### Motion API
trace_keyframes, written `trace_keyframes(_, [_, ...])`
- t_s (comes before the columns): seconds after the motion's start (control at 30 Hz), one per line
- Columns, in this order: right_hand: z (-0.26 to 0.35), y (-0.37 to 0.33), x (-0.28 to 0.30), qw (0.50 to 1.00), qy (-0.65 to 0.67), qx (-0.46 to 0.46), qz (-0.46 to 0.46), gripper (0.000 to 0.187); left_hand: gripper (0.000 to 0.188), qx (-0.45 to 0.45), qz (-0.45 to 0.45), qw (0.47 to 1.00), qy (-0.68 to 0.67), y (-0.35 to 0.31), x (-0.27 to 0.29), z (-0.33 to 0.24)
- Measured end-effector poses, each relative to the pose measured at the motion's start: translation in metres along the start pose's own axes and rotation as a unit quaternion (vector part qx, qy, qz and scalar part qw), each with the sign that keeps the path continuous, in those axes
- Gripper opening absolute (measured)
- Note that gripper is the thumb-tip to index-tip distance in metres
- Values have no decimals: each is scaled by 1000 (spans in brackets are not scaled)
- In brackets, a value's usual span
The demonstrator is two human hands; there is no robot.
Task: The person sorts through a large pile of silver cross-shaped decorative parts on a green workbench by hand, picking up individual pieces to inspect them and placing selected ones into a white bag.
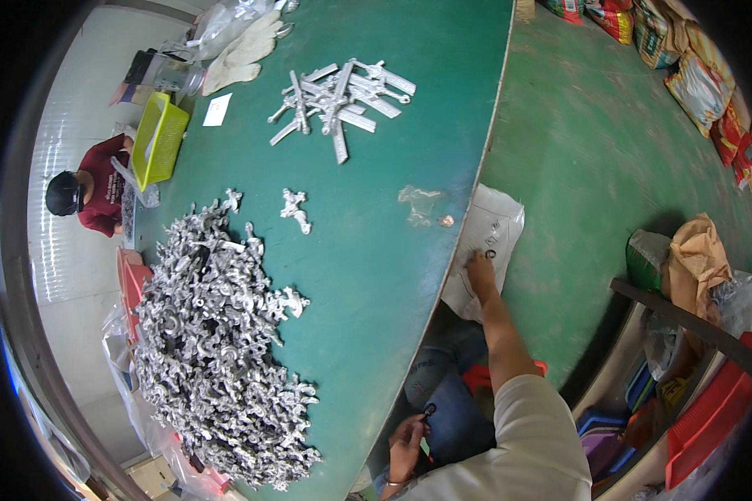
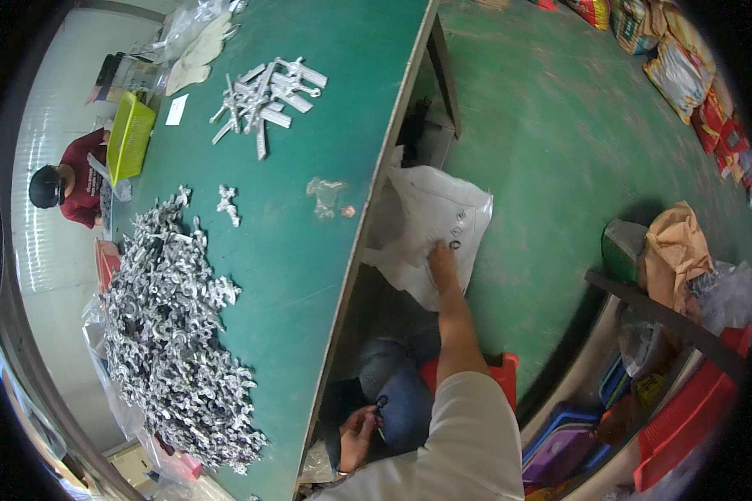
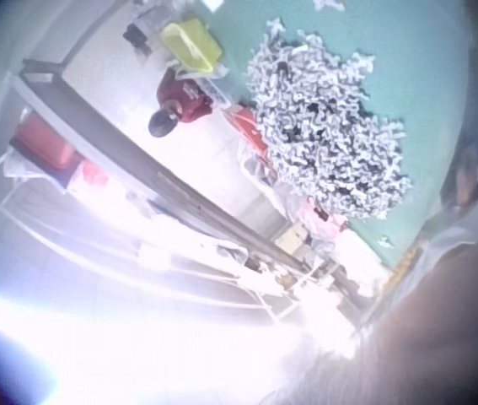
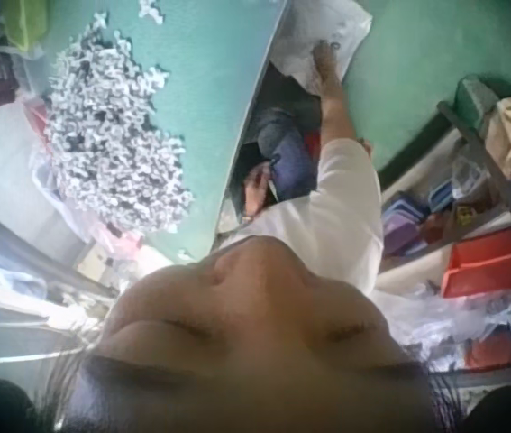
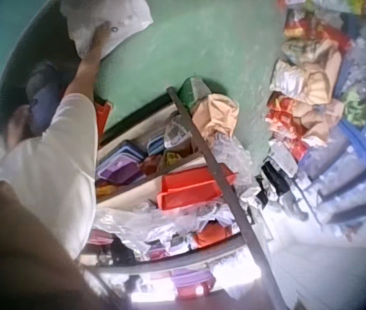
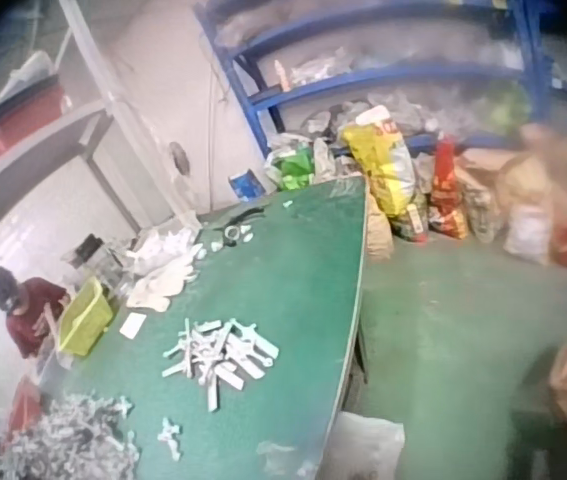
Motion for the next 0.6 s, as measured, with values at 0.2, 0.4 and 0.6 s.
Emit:
trace_keyframes(0.2, [-90, -108, 12, 998, -17, -28, -56, 29, 24, -84, -36, 995, -39, 33, -15, -24])
trace_keyframes(0.4, [-102, -170, 42, 983, 136, -38, -121, 20, 58, -135, -54, 981, 129, 131, -92, -76])
trace_keyframes(0.6, [-91, -232, 106, 945, 84, 176, -262, 18, 100, 62, -109, 992, 30, 238, -136, -23])
Point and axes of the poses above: each hand's wrist, its own y-axis towards the middle knuckle, its own x-axis out of the back of the hand, z = x × y, the point moved 3 cm from there along y, towards the middle knuckle, and after that the axes turned 1 degree about -z, right-handed, at the moved point
